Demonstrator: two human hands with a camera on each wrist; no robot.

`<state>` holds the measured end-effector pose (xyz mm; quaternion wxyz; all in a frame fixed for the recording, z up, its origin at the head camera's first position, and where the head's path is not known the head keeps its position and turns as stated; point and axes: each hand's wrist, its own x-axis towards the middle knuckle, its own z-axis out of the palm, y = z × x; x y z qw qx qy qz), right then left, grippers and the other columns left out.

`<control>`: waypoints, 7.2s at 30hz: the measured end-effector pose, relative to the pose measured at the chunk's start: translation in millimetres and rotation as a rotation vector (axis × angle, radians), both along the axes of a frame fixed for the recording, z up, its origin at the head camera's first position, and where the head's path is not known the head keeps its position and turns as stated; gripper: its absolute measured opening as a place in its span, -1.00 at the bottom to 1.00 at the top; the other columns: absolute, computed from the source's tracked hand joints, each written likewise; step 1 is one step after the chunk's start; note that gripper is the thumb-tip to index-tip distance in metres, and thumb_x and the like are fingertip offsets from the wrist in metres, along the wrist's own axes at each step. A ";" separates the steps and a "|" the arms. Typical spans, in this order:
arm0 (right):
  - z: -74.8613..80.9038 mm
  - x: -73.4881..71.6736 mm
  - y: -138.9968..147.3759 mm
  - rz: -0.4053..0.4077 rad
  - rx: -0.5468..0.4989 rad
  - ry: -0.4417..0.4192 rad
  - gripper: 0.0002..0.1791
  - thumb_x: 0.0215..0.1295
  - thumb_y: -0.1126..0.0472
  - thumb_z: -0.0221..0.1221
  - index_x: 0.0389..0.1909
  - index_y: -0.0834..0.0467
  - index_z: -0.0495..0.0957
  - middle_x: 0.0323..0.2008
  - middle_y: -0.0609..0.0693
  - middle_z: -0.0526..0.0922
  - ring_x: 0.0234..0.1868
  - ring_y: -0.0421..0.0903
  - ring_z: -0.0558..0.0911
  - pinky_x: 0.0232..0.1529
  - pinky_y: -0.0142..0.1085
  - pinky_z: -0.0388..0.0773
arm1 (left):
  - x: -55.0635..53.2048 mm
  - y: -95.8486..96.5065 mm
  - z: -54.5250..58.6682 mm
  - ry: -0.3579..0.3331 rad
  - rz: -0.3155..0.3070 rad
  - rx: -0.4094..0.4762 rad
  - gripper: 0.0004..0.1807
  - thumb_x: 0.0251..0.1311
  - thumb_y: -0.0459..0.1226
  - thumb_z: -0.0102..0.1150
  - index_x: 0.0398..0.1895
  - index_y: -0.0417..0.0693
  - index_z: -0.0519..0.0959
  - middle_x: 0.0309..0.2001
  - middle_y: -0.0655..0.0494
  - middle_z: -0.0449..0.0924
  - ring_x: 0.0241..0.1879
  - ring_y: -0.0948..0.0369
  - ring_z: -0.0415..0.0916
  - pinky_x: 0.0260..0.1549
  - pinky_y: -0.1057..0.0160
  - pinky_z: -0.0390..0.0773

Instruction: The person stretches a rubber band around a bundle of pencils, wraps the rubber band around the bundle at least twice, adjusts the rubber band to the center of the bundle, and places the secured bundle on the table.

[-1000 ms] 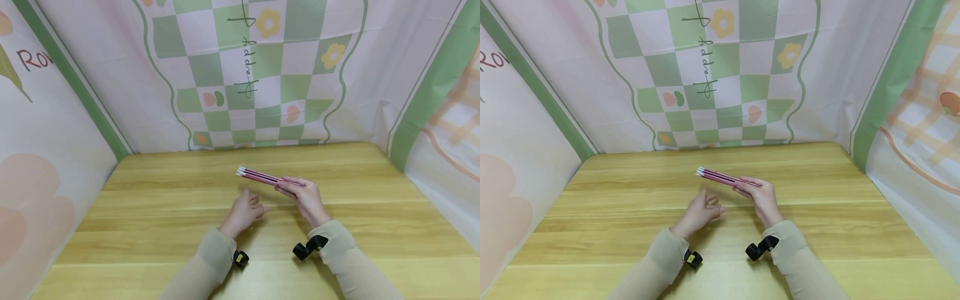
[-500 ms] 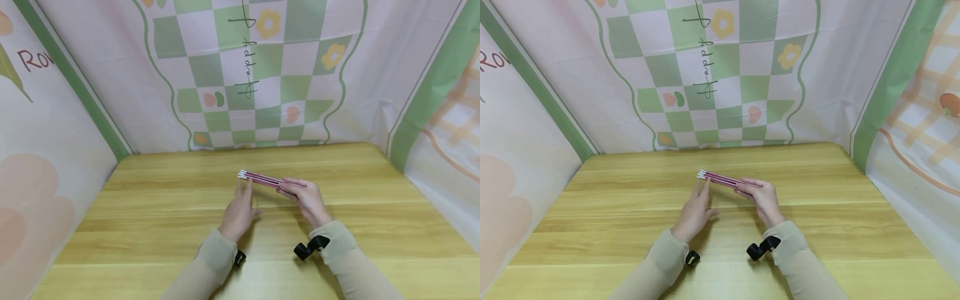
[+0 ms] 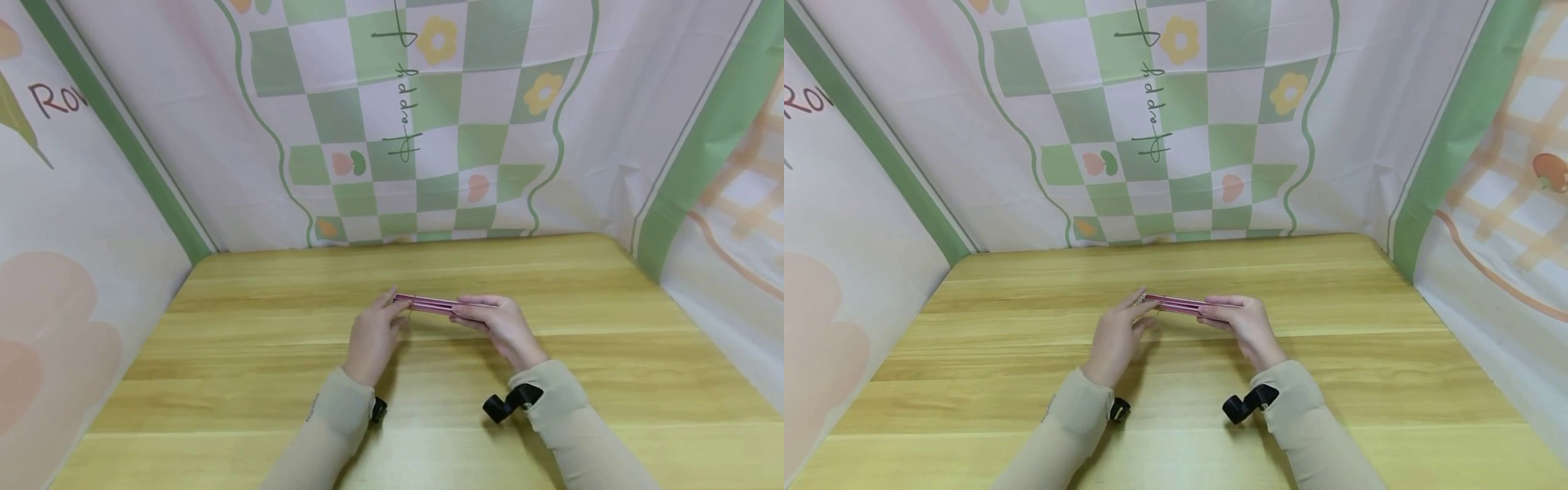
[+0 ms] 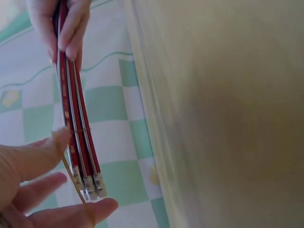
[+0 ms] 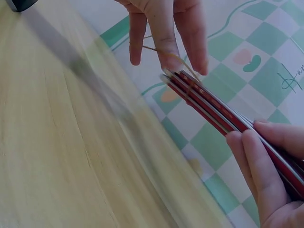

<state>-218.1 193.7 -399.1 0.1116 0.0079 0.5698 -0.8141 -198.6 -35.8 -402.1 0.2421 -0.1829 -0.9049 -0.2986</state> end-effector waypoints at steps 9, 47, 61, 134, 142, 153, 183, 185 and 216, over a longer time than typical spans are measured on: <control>0.6 -1.0 3.8 0.086 0.053 -0.005 -0.74 0.22 0.52 0.23 -0.05 0.40 0.64 -0.31 0.10 0.77 -0.27 -0.04 0.79 -0.08 -0.33 0.67 | -2.6 -7.9 4.2 -0.175 -0.052 0.029 -0.51 -0.06 -0.30 0.52 0.04 0.02 0.69 0.29 -0.06 0.50 0.28 -0.10 0.46 0.19 0.06 0.49; 5.5 -0.4 14.6 0.225 -0.044 -0.033 -0.77 0.28 0.53 0.17 -0.27 0.18 0.72 -0.26 0.13 0.76 -0.28 -0.01 0.79 -0.12 -0.37 0.67 | -16.5 -12.1 -1.1 -0.894 -0.379 1.067 -0.49 0.03 -0.61 0.31 0.12 -0.48 0.48 -0.01 -0.19 0.64 -0.23 0.12 0.70 -0.09 0.02 0.68; 4.6 -0.3 12.7 0.196 -0.070 -0.027 -0.72 0.33 0.53 0.12 -0.26 0.16 0.73 -0.22 0.13 0.73 -0.25 -0.02 0.78 -0.08 -0.38 0.66 | -16.7 -9.5 -11.3 -0.943 -0.438 1.229 -0.54 0.15 -0.48 0.30 0.15 -0.33 0.51 0.04 -0.08 0.66 -0.08 0.12 0.69 0.05 -0.03 0.62; 8.5 3.3 -4.5 -0.041 0.005 0.048 -0.73 0.30 0.54 0.15 -0.33 0.15 0.72 -0.32 0.03 0.75 -0.32 -0.12 0.78 -0.13 -0.34 0.68 | -1.2 -4.1 6.9 -0.144 0.038 -0.094 -0.27 -0.04 -0.38 0.48 0.30 -0.16 0.47 0.36 -0.23 0.38 -0.12 -0.03 0.70 0.03 0.17 0.62; 11.4 1.4 5.3 0.057 0.029 0.024 -0.78 0.26 0.54 0.18 -0.20 0.26 0.70 -0.27 0.08 0.75 -0.28 -0.07 0.78 -0.10 -0.32 0.68 | -7.9 -12.4 5.4 -0.089 -0.045 0.043 -0.40 -0.10 -0.45 0.49 0.13 -0.16 0.61 0.26 -0.15 0.52 0.17 -0.06 0.57 0.09 0.16 0.58; 11.3 -1.2 16.2 0.157 -0.002 -0.008 -0.72 0.27 0.57 0.14 -0.31 0.17 0.73 -0.25 0.11 0.74 -0.28 -0.03 0.78 -0.11 -0.35 0.68 | -11.0 -15.3 9.4 -0.259 -0.100 0.246 -0.58 -0.07 -0.35 0.51 -0.04 -0.11 0.72 -0.07 0.01 0.75 -0.18 0.19 0.70 -0.21 0.29 0.68; 14.7 -0.9 22.0 0.258 -0.001 0.018 -0.71 0.32 0.55 0.11 -0.27 0.16 0.73 -0.25 0.11 0.76 -0.26 -0.02 0.78 -0.10 -0.37 0.67 | -13.8 -24.3 17.9 -0.757 -0.336 0.585 -0.60 -0.01 -0.28 0.52 -0.03 -0.08 0.71 -0.05 -0.05 0.73 -0.28 0.30 0.61 -0.20 0.24 0.63; 14.5 -1.1 22.3 0.272 -0.021 0.025 -0.71 0.32 0.54 0.11 -0.23 0.16 0.73 -0.22 0.11 0.76 -0.23 -0.02 0.78 -0.08 -0.35 0.66 | -13.6 -24.8 18.1 -0.750 -0.316 0.595 -0.60 -0.01 -0.25 0.53 -0.04 -0.05 0.72 -0.09 0.01 0.75 -0.28 0.30 0.60 -0.18 0.20 0.63; 17.2 0.5 16.6 0.176 -0.015 -0.002 -0.76 0.43 0.37 0.11 -0.28 0.12 0.75 -0.25 0.06 0.76 -0.22 -0.03 0.78 -0.07 -0.35 0.66 | -17.1 -31.5 18.3 -0.764 -0.272 0.723 -0.60 0.00 -0.22 0.52 -0.03 -0.06 0.73 -0.14 0.11 0.78 0.02 0.22 0.58 -0.01 0.24 0.53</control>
